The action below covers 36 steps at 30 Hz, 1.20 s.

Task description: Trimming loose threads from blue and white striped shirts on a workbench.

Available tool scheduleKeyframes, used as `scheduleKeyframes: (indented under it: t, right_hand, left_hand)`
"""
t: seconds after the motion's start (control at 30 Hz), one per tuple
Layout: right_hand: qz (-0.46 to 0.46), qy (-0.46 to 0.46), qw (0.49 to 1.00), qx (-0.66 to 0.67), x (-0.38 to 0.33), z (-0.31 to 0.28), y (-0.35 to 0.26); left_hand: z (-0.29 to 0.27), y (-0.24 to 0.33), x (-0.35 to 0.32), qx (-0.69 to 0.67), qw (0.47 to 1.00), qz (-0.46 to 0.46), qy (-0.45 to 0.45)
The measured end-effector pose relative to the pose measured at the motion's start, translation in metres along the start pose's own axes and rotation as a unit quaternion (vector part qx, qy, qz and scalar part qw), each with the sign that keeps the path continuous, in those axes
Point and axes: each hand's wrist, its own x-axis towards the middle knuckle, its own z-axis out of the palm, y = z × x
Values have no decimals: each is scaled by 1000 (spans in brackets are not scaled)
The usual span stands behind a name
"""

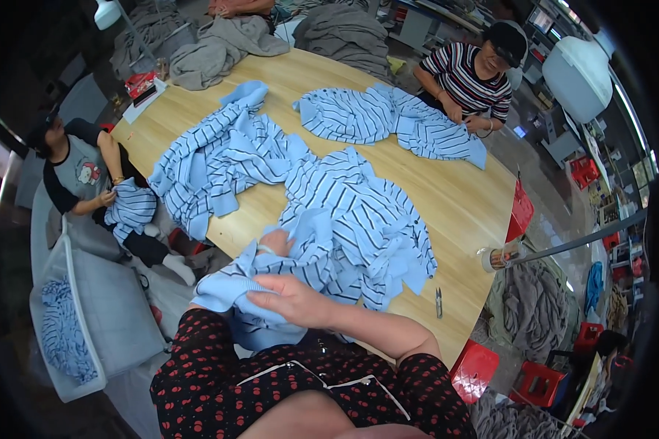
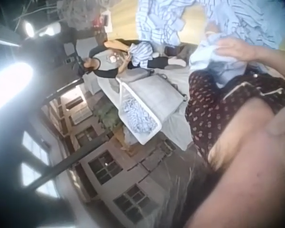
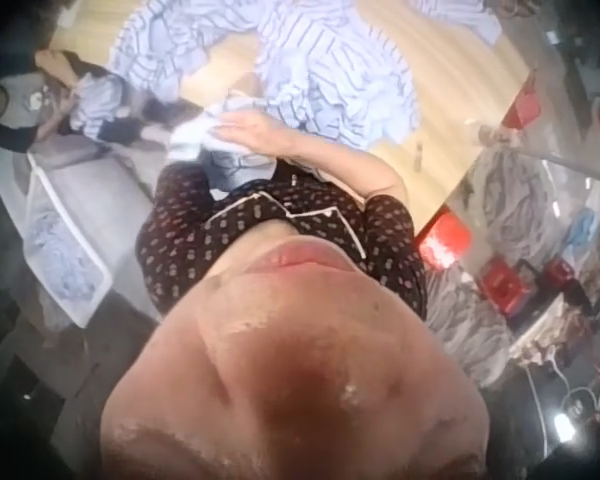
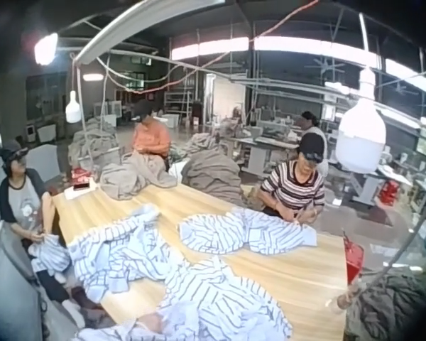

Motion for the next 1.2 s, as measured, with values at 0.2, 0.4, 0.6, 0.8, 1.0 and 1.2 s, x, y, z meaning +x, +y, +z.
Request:
scheduleKeyframes:
  t: [0.2,0.4,0.6,0.8,1.0,1.2]
  right_hand:
    - [18,73,994,-76,20,-19,18]
    - [-26,152,988,-24,19,-34,44]
    - [17,144,977,-158,-8,-40,76]
    - [18,214,941,-261,-48,-50,110]
    - [-64,187,877,-439,-64,-43,157]
    - [66,183,841,-505,-122,-57,225]
  left_hand:
    - [-43,-26,-159,-8,975,220,10]
    - [-196,26,-250,-333,939,62,-58]
    - [-263,99,-312,-496,841,52,209]
    - [-240,109,-320,-332,913,121,202]
    - [-266,110,-381,-542,745,132,366]
    - [-330,27,-438,-641,606,229,412]
